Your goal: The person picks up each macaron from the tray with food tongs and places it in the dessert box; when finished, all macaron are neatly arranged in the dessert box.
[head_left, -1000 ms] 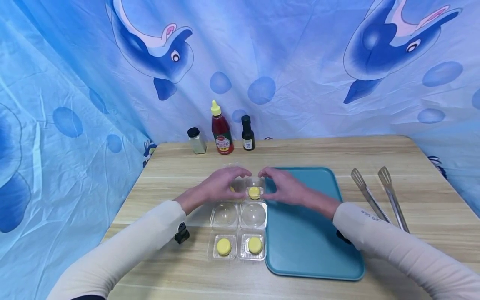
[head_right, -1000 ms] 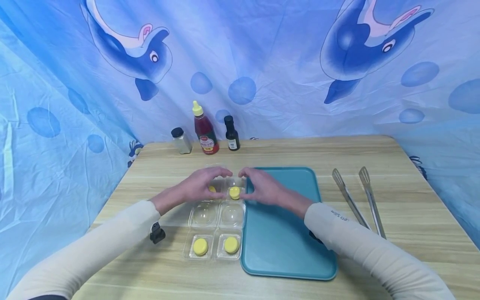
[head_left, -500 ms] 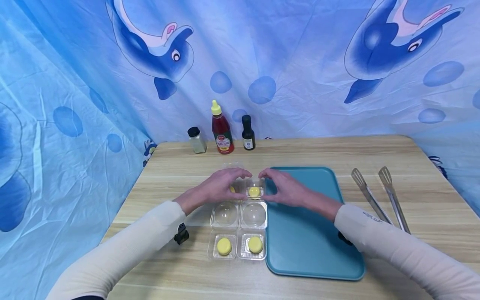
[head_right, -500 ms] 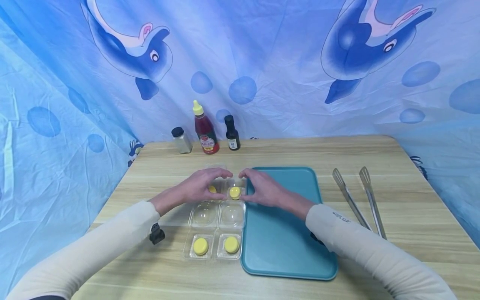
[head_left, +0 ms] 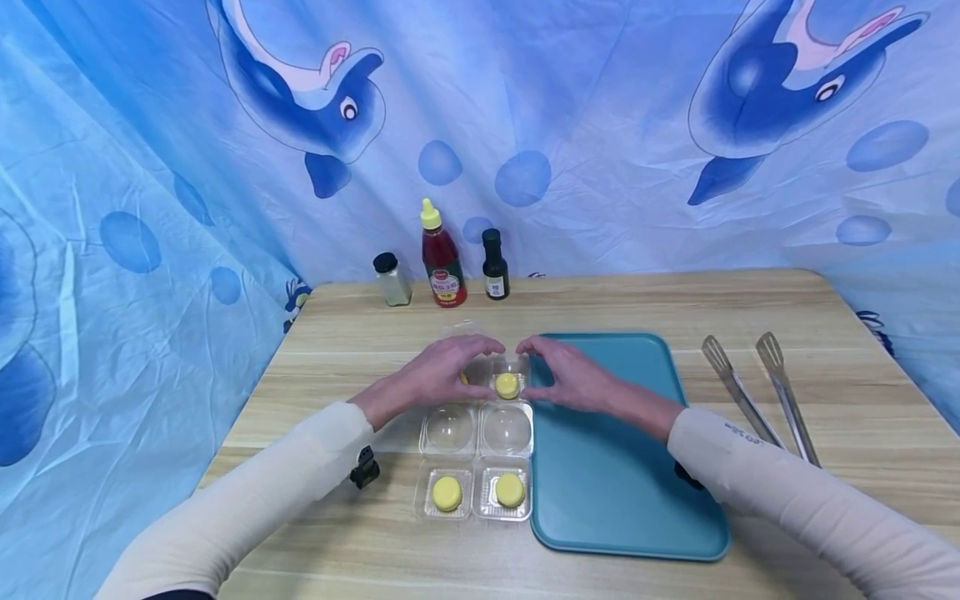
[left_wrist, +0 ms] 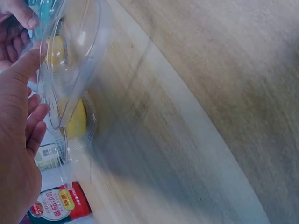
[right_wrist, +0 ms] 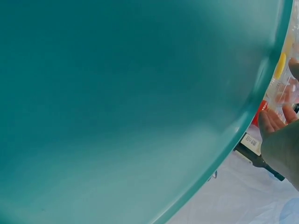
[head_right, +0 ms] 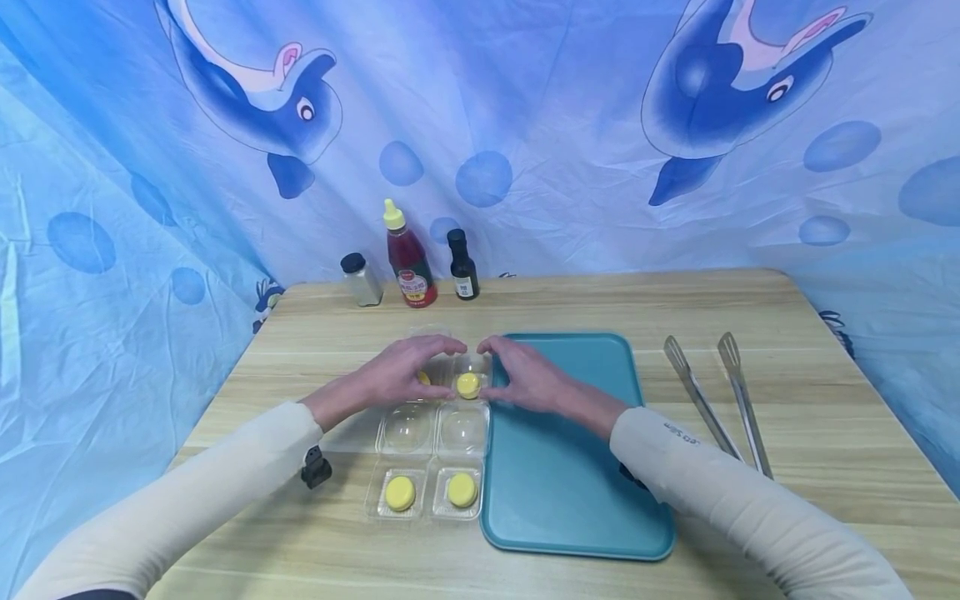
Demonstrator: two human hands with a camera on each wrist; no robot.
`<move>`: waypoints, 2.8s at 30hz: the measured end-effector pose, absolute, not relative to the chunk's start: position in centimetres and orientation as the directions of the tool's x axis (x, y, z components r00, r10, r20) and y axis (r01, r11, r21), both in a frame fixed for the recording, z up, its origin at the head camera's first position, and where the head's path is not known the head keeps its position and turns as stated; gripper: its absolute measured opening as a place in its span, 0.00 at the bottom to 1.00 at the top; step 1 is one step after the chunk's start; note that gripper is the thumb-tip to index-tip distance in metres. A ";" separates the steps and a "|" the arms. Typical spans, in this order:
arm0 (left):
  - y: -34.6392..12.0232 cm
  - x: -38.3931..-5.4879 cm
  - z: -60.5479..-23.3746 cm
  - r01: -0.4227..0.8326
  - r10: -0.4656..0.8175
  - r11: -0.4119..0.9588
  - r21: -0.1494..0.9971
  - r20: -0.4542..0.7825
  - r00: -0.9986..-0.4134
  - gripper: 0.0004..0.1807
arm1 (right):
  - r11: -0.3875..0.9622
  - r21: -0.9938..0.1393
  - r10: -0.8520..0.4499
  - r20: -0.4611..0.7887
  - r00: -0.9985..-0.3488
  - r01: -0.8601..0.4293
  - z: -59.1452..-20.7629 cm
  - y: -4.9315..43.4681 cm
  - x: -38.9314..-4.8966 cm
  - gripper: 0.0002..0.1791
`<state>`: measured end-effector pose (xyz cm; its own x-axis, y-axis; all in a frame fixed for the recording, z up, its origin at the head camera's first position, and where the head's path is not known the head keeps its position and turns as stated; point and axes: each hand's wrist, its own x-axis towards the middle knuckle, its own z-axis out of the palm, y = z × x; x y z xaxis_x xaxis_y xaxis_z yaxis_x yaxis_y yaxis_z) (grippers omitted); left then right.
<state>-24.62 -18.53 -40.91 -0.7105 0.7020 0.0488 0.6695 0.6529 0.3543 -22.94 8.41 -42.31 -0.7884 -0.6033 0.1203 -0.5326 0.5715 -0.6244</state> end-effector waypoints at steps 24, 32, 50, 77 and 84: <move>-18.9 -24.6 -40.5 0.664 0.700 0.661 0.349 0.029 -0.713 0.38 | 0.587 -0.603 -0.600 0.124 -0.791 -0.540 -41.9 8.2 -22.5 0.38; -18.9 -24.5 -40.5 0.662 0.698 0.664 0.348 0.029 -0.716 0.39 | 0.584 -0.604 -0.601 0.127 -0.789 -0.542 -42.1 8.2 -22.6 0.37; -18.8 -24.7 -40.4 0.677 0.707 0.662 0.321 0.035 -0.707 0.39 | 0.610 -0.578 -0.605 0.101 -0.790 -0.541 -41.8 8.2 -22.7 0.38; -18.5 -24.6 -40.0 0.684 0.709 0.672 0.283 0.019 -0.705 0.39 | 0.623 -0.571 -0.613 0.070 -0.787 -0.535 -41.7 8.0 -22.9 0.39; -18.4 -24.7 -40.2 0.700 0.719 0.661 0.271 0.039 -0.694 0.39 | 0.615 -0.553 -0.619 0.102 -0.779 -0.561 -41.9 8.0 -22.9 0.38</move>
